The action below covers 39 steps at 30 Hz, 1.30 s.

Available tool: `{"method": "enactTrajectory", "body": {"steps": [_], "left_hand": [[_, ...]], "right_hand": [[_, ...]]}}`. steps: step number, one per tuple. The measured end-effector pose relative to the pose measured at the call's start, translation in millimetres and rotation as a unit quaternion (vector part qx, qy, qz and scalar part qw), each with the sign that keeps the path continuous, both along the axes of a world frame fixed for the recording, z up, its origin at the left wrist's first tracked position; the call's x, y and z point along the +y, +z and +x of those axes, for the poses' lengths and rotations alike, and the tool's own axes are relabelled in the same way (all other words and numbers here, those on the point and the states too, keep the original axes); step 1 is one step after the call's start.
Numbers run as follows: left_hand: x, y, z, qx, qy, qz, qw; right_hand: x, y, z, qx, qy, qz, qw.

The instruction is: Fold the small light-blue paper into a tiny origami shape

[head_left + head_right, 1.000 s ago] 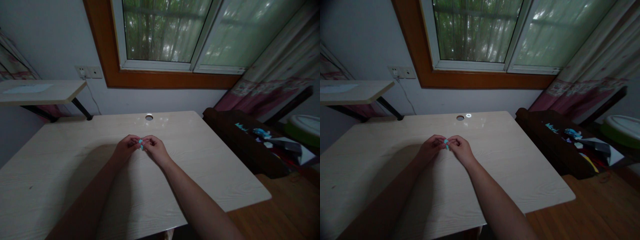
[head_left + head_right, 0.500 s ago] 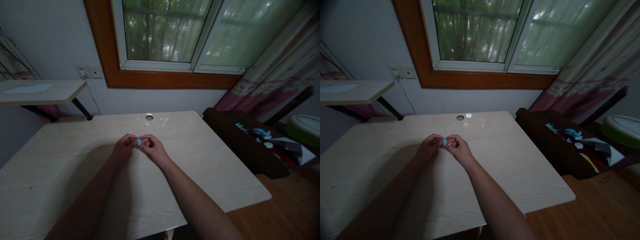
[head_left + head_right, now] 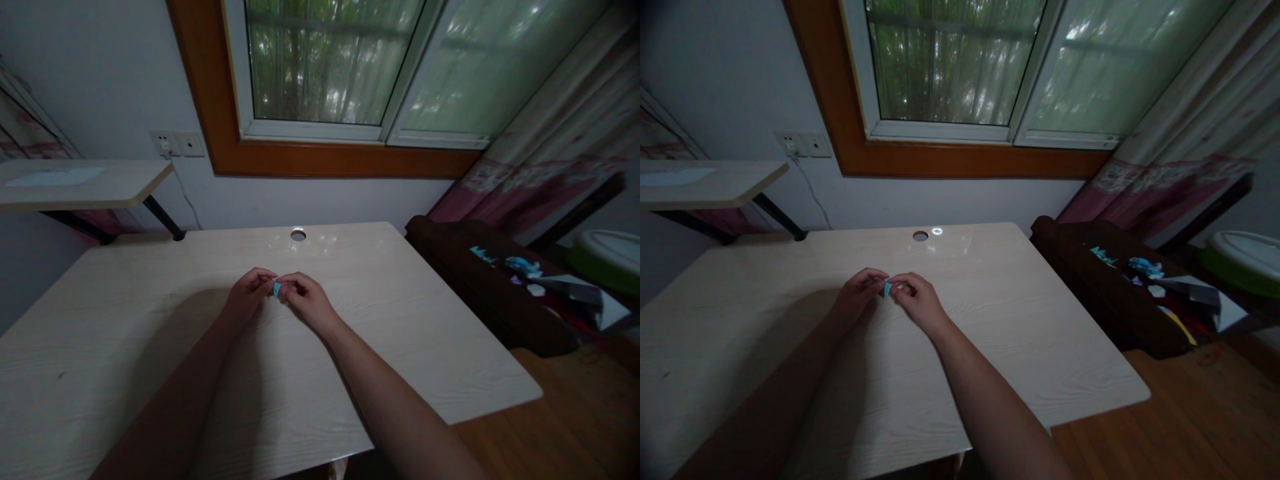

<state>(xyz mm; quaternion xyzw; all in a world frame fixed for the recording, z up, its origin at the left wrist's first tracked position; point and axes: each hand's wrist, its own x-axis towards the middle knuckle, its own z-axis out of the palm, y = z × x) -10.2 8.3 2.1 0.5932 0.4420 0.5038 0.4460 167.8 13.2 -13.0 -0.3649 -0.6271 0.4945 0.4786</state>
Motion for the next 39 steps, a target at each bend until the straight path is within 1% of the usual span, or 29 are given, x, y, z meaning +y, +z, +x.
{"method": "enactTrajectory", "body": {"steps": [7,12,16,19,22,25,28,31,35,39], "left_hand": [[-4,2.3,0,0.004,-0.042,0.001,0.999],[-2,-2.5,-2,0.030,-0.056,0.012,0.998],[-1,-7.1,-1,-0.002,-0.074,0.018,0.997],[-1,-8.8,3,-0.030,-0.057,0.028,0.998],[-2,-8.5,5,-0.023,-0.026,0.037,0.999],[-1,-7.5,4,0.038,-0.012,0.094,0.995],[1,-7.3,1,0.100,-0.029,0.140,0.985],[1,-7.6,0,0.121,-0.035,0.142,0.982],[1,-7.5,0,0.135,-0.017,0.139,0.981],[2,-7.8,0,0.140,0.001,0.142,0.980]], "right_hand": [[1,-3.4,0,0.031,-0.004,-0.017,0.999],[2,-0.8,-1,0.040,-0.007,-0.036,0.999],[4,-2.5,-2,0.060,-0.013,-0.059,0.996],[5,-4.4,-2,0.079,-0.014,-0.071,0.994],[6,-4.7,-2,0.098,-0.014,-0.084,0.992],[6,-3.8,-3,0.109,-0.015,-0.088,0.990],[6,-3.2,-3,0.104,-0.014,-0.087,0.991],[5,-3.6,-3,0.093,-0.015,-0.082,0.992],[5,-4.8,-3,0.083,-0.016,-0.073,0.994],[5,-4.1,-4,0.092,-0.009,-0.082,0.992]]}}
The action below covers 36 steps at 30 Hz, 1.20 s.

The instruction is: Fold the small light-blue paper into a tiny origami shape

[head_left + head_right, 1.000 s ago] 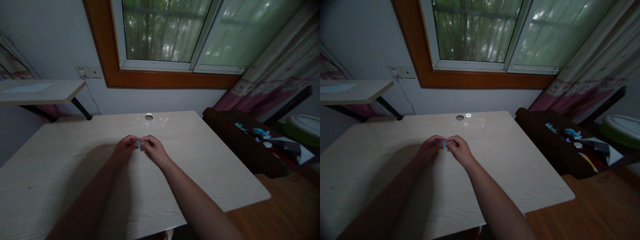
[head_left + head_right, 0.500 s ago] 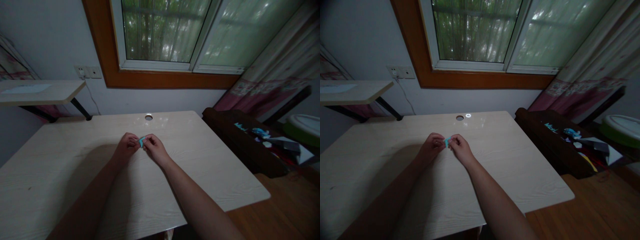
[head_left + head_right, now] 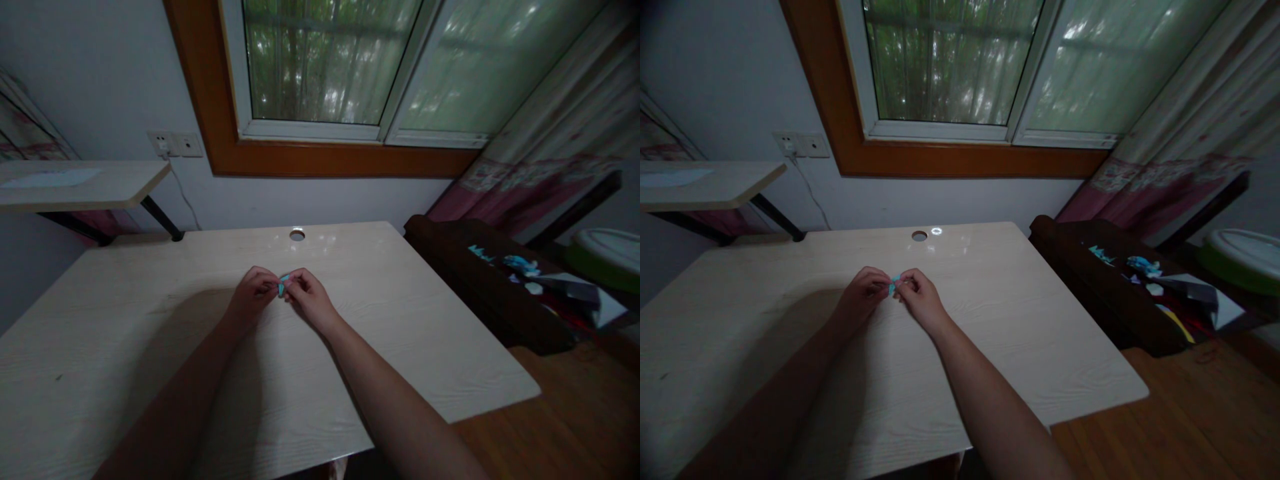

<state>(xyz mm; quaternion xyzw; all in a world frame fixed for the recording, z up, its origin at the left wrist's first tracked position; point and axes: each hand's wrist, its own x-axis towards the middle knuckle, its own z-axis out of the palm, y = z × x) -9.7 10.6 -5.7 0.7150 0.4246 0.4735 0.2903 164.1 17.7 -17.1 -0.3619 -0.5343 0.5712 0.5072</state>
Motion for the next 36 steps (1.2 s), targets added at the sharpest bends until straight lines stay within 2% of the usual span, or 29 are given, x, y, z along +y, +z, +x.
{"method": "enactTrajectory", "body": {"steps": [9,19,30,36], "left_hand": [[-0.6,-0.8,-1.0,0.006,-0.011,0.013,1.000],[-2.5,0.3,-0.4,0.039,0.017,0.029,0.999],[-3.2,-1.3,2.7,0.050,0.019,0.071,0.996],[-4.4,-0.2,3.6,0.017,0.029,0.053,0.998]], "right_hand": [[-2.8,4.5,0.7,0.006,-0.017,0.014,1.000],[-3.8,4.9,2.7,-0.055,-0.048,0.051,0.996],[-6.0,1.3,2.8,-0.084,-0.057,0.109,0.989],[-7.0,3.6,1.8,-0.089,-0.065,0.114,0.987]]}}
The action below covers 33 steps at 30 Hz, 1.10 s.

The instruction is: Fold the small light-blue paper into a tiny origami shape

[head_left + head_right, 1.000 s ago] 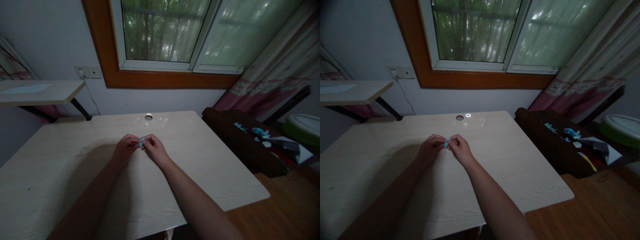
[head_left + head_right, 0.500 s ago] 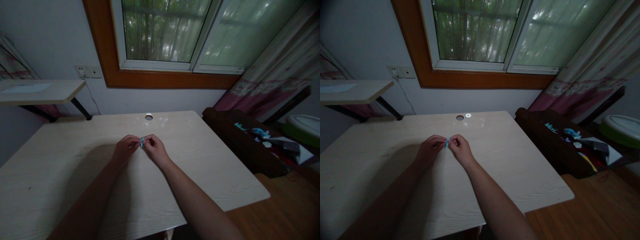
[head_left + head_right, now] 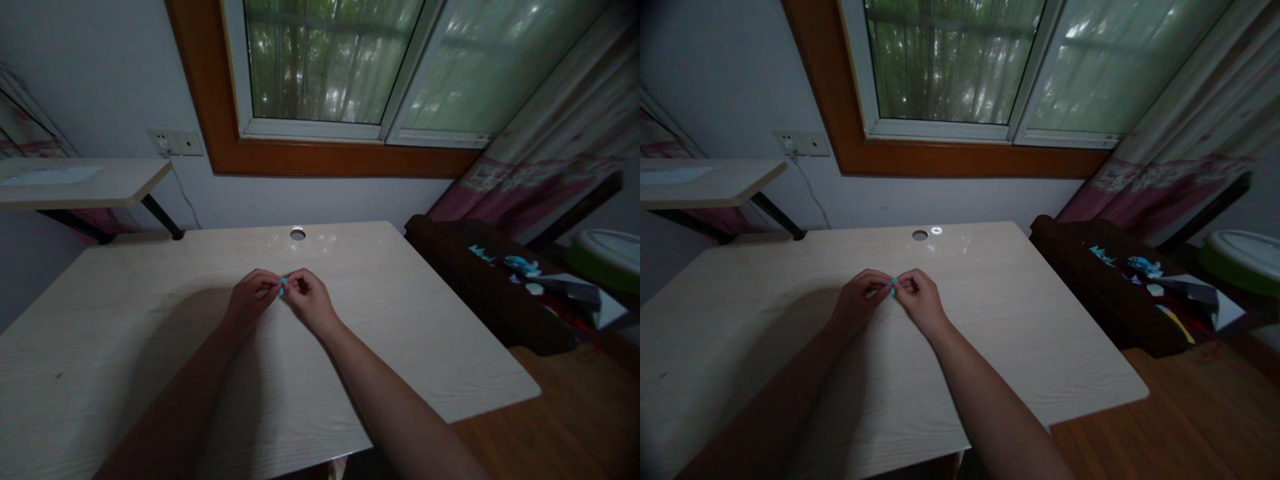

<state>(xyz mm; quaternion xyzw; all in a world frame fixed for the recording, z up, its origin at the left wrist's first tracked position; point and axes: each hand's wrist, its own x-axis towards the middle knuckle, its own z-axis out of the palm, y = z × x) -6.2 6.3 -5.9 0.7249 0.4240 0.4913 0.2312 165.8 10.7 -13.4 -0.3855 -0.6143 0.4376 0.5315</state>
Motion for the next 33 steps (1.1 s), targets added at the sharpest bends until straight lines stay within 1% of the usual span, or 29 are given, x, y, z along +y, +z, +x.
{"method": "enactTrajectory", "body": {"steps": [8,12,15,19,24,33], "left_hand": [[1.3,-0.9,-0.3,-0.076,-0.007,-0.074,0.994],[0.5,1.4,0.2,-0.128,-0.007,-0.136,0.982],[0.2,1.4,0.0,-0.158,-0.011,-0.165,0.974],[1.0,-0.1,-0.8,-0.172,-0.018,-0.169,0.970],[0.9,3.2,0.8,-0.204,-0.035,-0.174,0.963],[1.3,3.7,1.1,-0.210,-0.024,-0.197,0.957]], "right_hand": [[-2.5,3.5,0.6,-0.051,-0.016,0.051,0.997],[-2.7,5.1,1.1,-0.072,-0.018,0.074,0.995],[-3.1,6.2,0.8,-0.077,-0.021,0.083,0.993],[-3.6,6.8,0.3,-0.073,-0.022,0.084,0.994],[-3.6,5.8,0.3,-0.066,-0.021,0.065,0.995],[-4.0,6.6,0.0,-0.053,-0.022,0.049,0.997]]}}
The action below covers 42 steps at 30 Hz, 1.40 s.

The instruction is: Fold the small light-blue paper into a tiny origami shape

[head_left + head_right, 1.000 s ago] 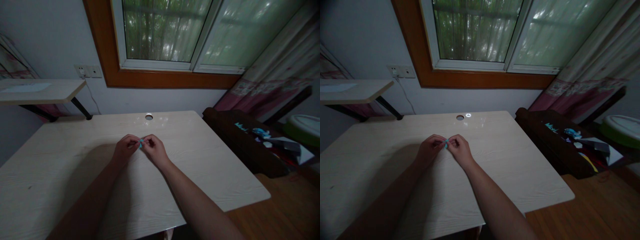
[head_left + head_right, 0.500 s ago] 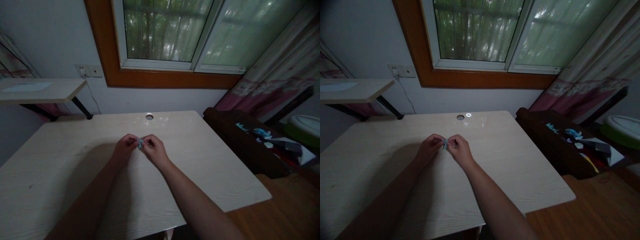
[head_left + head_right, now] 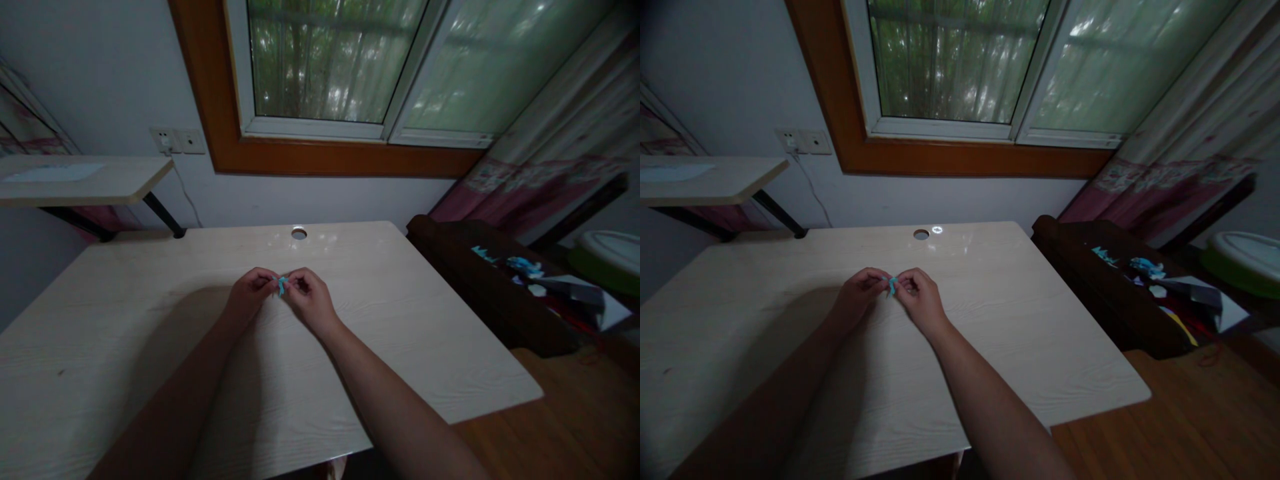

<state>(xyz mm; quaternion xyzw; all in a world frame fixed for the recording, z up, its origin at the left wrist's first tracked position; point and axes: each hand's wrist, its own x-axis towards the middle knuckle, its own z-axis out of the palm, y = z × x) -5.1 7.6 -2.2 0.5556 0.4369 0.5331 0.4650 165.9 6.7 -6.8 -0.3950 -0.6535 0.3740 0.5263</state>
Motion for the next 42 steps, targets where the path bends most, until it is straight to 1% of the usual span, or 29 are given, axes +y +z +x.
{"method": "enactTrajectory", "body": {"steps": [7,11,16,20,24,27,36,42], "left_hand": [[0,1.8,2,-0.016,0.012,-0.012,1.000],[2,-3.3,2,-0.058,0.011,-0.026,0.998],[4,-9.8,1,-0.080,-0.003,-0.036,0.996],[5,-11.2,1,-0.096,-0.001,-0.035,0.995],[6,-8.3,1,-0.078,0.020,-0.029,0.996],[5,-5.7,1,-0.069,0.027,-0.027,0.997],[4,-5.6,2,-0.047,0.026,-0.006,0.999],[0,1.2,4,-0.002,0.027,0.016,1.000]], "right_hand": [[0,0.3,-1,-0.002,-0.002,-0.007,1.000],[-1,-0.3,-1,0.006,0.007,-0.013,1.000],[0,-1.7,0,0.008,0.020,-0.018,1.000],[1,-0.6,1,0.008,0.018,0.000,1.000],[1,3.1,2,-0.020,0.025,0.041,0.999],[1,4.7,3,-0.020,0.037,0.058,0.997],[0,3.6,3,-0.016,0.033,0.050,0.998],[1,4.9,3,-0.002,0.050,0.037,0.998]]}}
